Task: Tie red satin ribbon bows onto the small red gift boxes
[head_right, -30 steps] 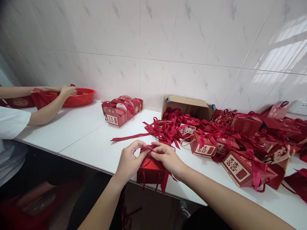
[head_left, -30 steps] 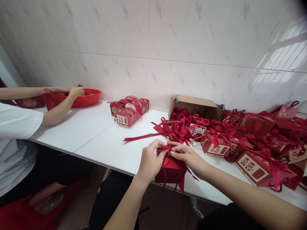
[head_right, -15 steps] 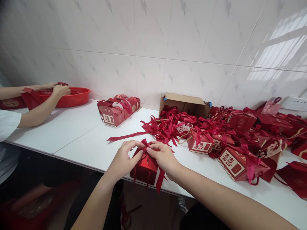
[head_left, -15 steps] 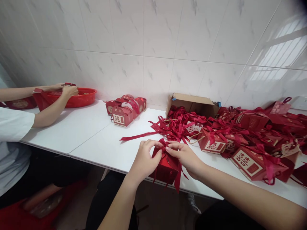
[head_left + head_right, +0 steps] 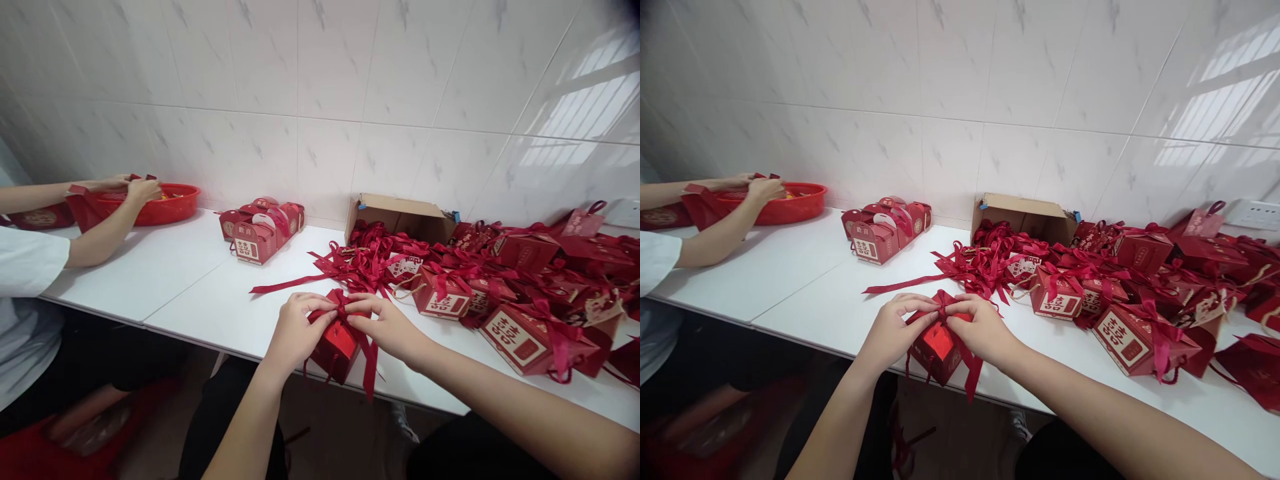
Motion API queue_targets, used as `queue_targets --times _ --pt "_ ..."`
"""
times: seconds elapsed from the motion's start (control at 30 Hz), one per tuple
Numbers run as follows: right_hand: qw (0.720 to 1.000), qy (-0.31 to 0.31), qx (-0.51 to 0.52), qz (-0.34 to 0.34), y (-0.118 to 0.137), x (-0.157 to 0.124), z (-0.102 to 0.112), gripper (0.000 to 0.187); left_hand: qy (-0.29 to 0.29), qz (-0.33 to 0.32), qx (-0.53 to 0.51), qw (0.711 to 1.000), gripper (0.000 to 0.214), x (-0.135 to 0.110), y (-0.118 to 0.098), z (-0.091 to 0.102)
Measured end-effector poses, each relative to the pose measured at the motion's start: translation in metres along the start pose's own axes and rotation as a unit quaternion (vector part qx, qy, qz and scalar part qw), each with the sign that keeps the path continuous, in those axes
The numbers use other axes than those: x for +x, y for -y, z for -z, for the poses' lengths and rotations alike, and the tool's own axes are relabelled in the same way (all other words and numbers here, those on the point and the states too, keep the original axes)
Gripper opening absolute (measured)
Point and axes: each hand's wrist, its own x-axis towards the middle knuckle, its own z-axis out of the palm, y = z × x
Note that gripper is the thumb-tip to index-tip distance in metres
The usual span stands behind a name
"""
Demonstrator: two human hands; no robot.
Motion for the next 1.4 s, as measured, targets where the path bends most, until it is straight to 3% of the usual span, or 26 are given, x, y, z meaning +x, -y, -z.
queue_targets --times 0.17,0.3,0.43,0.6,0.73,0.9,1.0,1.13,1.23,1.4 --pt "0.962 -0.006 -0.223 0.157 -0.002 -0.002 0.011 0.028 0.01 0.007 -0.018 1.0 0.015 0.0 0.0 0.003" --pt "0.929 -0.005 -0.319 0.19 0.014 -0.011 0.023 0.025 0.022 0.008 -0.018 1.0 0.013 0.0 -0.001 0.005" --pt "0.941 0.086 -0.308 0.115 0.033 -0.014 0.038 0.031 0.037 -0.006 -0.008 0.999 0.014 0.001 -0.002 0.009" --pt "0.978 0.059 -0.178 0.089 0.025 0.015 0.034 0.041 0.073 -0.051 0.027 0.996 0.013 0.008 -0.012 0.017" --pt "0.985 0.151 -0.049 0.068 0.01 0.036 0.025 0.032 0.111 -0.08 0.093 0.986 0.015 0.017 -0.024 0.024" --pt "0.976 0.184 0.025 0.11 0.0 0.036 0.031 0.015 0.156 -0.113 0.191 0.963 0.017 0.024 -0.037 0.031" --pt "0.967 0.162 -0.035 0.194 0.001 0.03 0.036 0.014 0.175 -0.129 0.243 0.945 0.016 0.029 -0.042 0.035" --pt "0.908 0.157 -0.206 0.329 0.001 0.022 0.037 0.036 0.208 -0.155 0.283 0.923 0.017 0.038 -0.039 0.042" --pt "0.872 0.187 -0.281 0.355 -0.004 0.02 0.035 0.05 0.215 -0.155 0.291 0.919 0.015 0.044 -0.035 0.047" --pt "0.866 0.194 -0.286 0.361 -0.011 0.022 0.033 0.057 0.255 -0.15 0.249 0.922 0.019 0.048 -0.032 0.05"
